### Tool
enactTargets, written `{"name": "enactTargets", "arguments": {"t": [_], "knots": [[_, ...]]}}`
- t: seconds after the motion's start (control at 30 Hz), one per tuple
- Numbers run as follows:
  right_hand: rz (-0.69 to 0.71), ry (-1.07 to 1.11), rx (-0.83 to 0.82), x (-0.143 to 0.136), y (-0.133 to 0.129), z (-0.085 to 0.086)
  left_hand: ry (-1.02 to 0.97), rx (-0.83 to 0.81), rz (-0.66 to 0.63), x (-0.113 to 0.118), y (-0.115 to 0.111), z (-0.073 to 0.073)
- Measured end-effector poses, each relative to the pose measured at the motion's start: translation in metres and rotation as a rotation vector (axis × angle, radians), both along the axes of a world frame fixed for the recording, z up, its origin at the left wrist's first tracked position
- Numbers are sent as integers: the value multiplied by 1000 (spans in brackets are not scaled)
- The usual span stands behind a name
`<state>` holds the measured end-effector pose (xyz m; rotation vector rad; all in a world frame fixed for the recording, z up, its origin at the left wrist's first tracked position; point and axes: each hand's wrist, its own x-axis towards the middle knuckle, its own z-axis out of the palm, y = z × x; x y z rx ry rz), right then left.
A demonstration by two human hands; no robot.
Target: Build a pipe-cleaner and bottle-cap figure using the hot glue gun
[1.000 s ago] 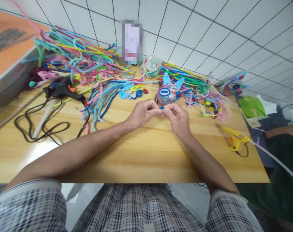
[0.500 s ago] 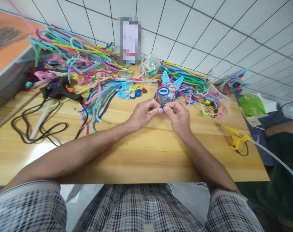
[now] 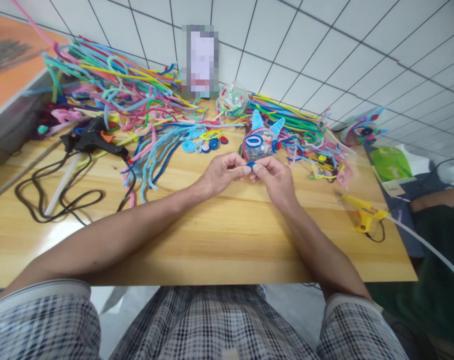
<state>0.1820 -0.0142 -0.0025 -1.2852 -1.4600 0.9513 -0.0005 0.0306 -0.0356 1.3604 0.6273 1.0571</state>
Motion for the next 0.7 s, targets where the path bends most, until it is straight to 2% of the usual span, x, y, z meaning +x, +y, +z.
{"name": "enactTargets", "arguments": {"t": [0.2,0.4,0.53,0.7], "knots": [[-116,-142,135,-5,-5,-7,40,31,63,0,-3,-3],[-187,-366,214,-5,-8,-7,43,96,-25,-1,-1,1],[-160,-333,189,-5,-9,-7,63,102,-52,-4,1,5],[-142,-364,205,-7,-12,-4,132,108,33,-7,0,4]]}}
